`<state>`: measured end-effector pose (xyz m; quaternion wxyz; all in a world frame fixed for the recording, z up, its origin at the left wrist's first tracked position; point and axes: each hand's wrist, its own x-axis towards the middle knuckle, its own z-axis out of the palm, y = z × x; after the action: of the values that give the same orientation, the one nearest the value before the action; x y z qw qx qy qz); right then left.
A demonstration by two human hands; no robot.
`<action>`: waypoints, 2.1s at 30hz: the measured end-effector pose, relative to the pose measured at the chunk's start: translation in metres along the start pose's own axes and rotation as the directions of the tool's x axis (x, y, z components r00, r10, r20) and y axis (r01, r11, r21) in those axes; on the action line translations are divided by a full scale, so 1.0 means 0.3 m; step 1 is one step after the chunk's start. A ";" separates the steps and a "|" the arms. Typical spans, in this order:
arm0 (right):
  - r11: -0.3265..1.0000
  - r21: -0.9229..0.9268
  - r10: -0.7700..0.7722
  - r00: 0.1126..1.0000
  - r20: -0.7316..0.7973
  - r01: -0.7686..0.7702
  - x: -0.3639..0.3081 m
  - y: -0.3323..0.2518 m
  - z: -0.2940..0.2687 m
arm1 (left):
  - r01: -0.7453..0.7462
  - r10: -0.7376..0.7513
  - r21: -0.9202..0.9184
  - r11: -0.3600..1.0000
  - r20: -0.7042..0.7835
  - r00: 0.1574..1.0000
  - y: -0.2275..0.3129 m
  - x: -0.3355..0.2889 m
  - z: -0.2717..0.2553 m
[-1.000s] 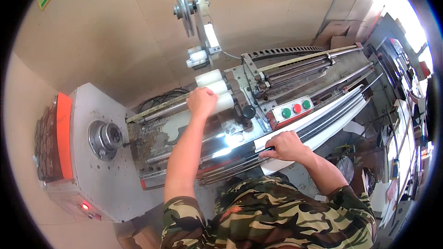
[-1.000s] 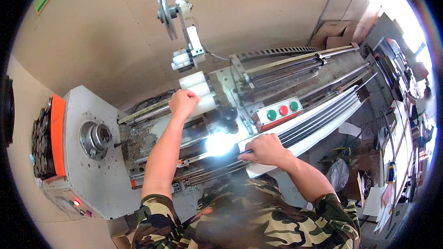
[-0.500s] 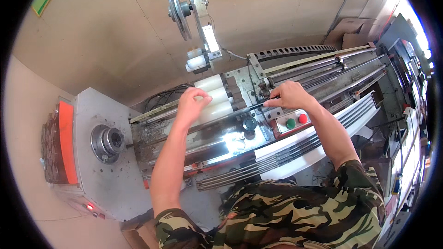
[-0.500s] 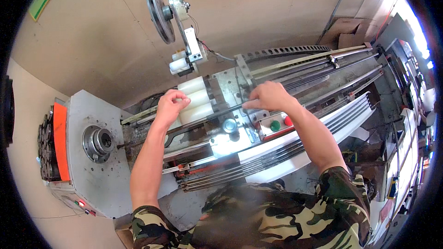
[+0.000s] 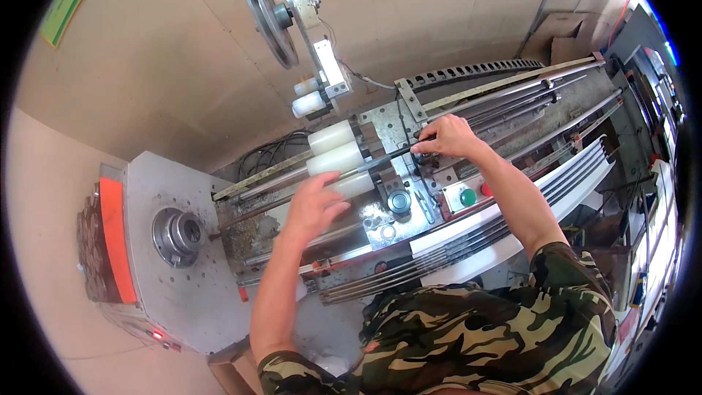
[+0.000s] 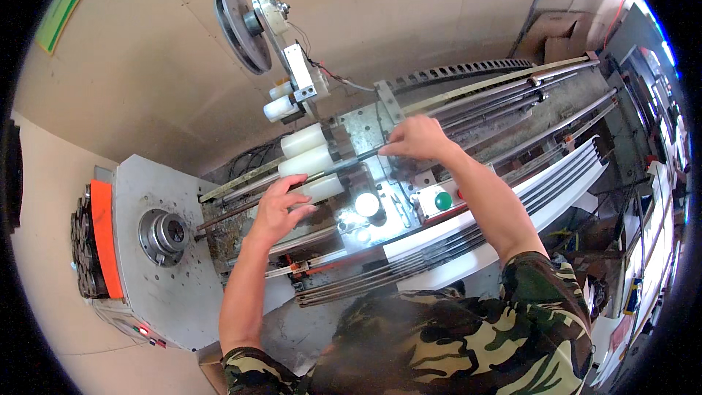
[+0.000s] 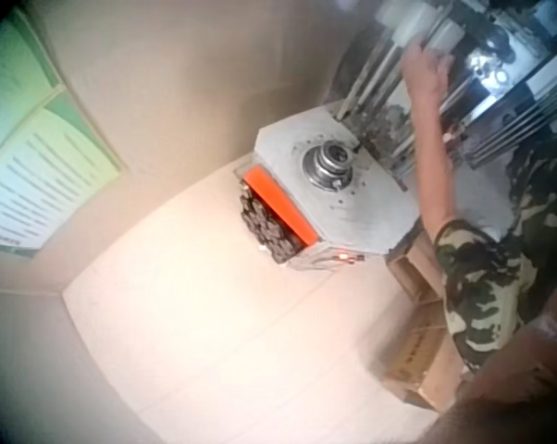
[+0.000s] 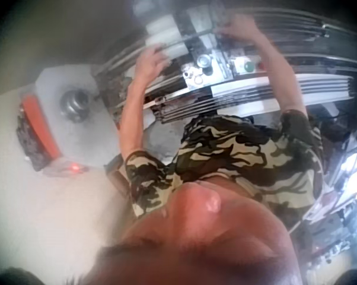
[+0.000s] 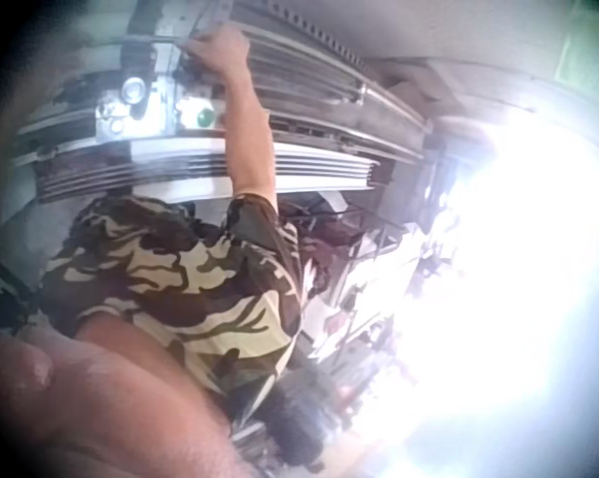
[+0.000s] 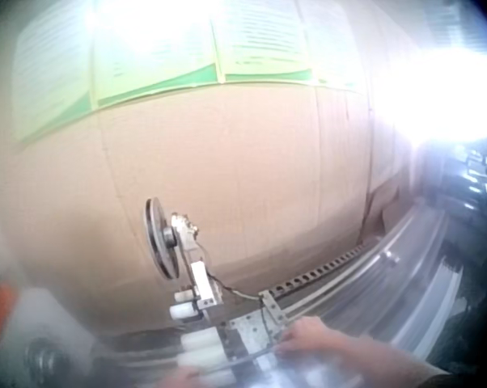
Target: The person loads metal rods into an industrial machine by sliding them through guide rollers, adjusts the machine components by hand, and then carries the rods to a table.
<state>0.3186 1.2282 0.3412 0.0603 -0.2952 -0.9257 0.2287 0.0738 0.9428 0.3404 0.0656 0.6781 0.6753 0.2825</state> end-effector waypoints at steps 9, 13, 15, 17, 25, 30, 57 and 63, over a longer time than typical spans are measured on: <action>1.000 0.000 -0.024 0.996 -0.081 0.024 0.001 0.027 0.029 | 0.161 -0.107 -0.228 0.960 0.233 0.967 0.000 0.029 -0.084; 0.999 0.008 -0.052 0.994 -0.098 0.053 0.003 0.052 0.055 | 0.142 -0.090 -0.216 0.966 0.234 0.968 -0.013 0.009 -0.063; 0.998 0.018 -0.055 0.991 -0.124 0.058 -0.008 0.052 0.054 | 0.093 -0.065 -0.153 0.984 0.181 0.981 -0.022 0.003 -0.035; 0.998 0.021 -0.063 0.989 -0.135 0.067 0.001 0.052 0.062 | 0.030 -0.026 -0.030 0.999 0.141 0.990 -0.014 0.003 -0.023; 0.999 0.022 -0.038 0.989 -0.144 0.042 0.006 0.058 0.063 | -0.269 0.166 0.521 0.810 0.236 0.957 0.087 0.017 -0.040; 0.996 0.010 -0.091 0.981 -0.171 0.094 0.010 0.053 0.080 | -0.353 0.268 0.504 0.788 0.236 0.934 0.042 -0.021 -0.029; 0.985 0.020 -0.164 0.960 -0.226 0.173 0.031 0.070 0.116 | 0.288 -0.290 0.032 0.957 0.106 0.951 -0.119 0.163 -0.001; 0.972 0.014 -0.217 0.913 -0.346 0.236 0.020 0.090 0.155 | 0.158 -0.177 0.224 0.962 0.070 0.982 -0.078 0.137 0.012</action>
<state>0.3163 1.2329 0.2872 0.2547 -0.2193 -0.9223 0.1910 0.0521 0.9848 0.3384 0.0448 0.6334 0.7536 0.1700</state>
